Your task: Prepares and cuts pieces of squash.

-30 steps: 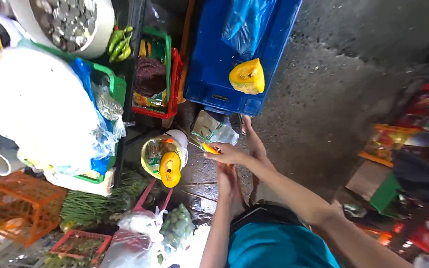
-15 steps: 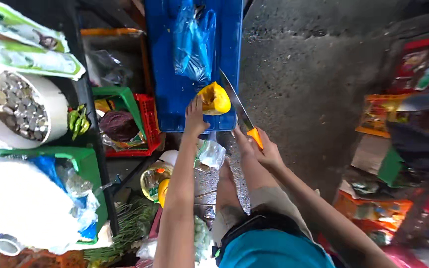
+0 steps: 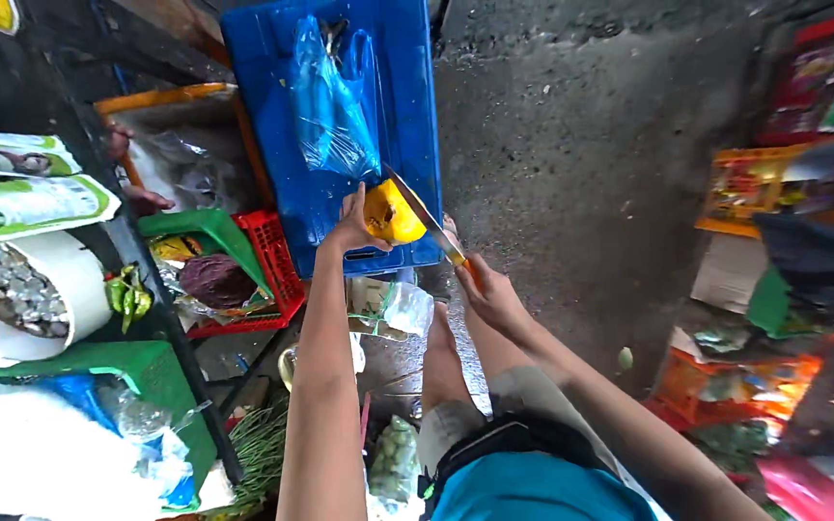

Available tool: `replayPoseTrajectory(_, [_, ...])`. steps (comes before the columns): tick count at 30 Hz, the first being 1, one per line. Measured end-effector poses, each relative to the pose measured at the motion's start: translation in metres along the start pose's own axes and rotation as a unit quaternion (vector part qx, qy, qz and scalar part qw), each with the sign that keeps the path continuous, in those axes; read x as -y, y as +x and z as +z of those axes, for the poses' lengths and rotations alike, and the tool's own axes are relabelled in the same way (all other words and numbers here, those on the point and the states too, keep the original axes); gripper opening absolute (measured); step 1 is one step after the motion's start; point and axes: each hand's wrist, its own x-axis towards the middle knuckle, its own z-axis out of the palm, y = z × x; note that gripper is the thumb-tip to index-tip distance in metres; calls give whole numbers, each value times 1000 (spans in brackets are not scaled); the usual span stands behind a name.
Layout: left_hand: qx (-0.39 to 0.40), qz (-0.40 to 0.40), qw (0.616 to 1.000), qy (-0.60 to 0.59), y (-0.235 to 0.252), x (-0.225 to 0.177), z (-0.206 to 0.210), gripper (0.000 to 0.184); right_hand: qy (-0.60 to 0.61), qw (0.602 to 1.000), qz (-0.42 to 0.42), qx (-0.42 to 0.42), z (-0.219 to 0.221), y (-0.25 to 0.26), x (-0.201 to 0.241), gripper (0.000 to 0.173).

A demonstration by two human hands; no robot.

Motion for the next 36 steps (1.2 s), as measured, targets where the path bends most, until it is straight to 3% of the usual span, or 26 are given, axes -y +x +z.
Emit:
replayPoseTrajectory(4, [30,8,998,55,12,-2,1,153,-8,998,-39,-47,17,-13,4,28])
replayPoseTrajectory(10, [-46,-81,995,32,-20,-5,43,158,-87,992,50,83,30,-9,24,34])
replayPoseTrajectory(15, [-80,-86,990,76,-33,-6,66,158,-166,984,-6,60,53,0,26,27])
replayPoseTrajectory(20, [-78,-132,987,48,-37,-3,78,155,-206,976,21,67,66,3,20,26])
replayPoseTrajectory(36, [-89,-88,992,-1,-40,7,86,150,-261,961,9,93,78,19,-2,29])
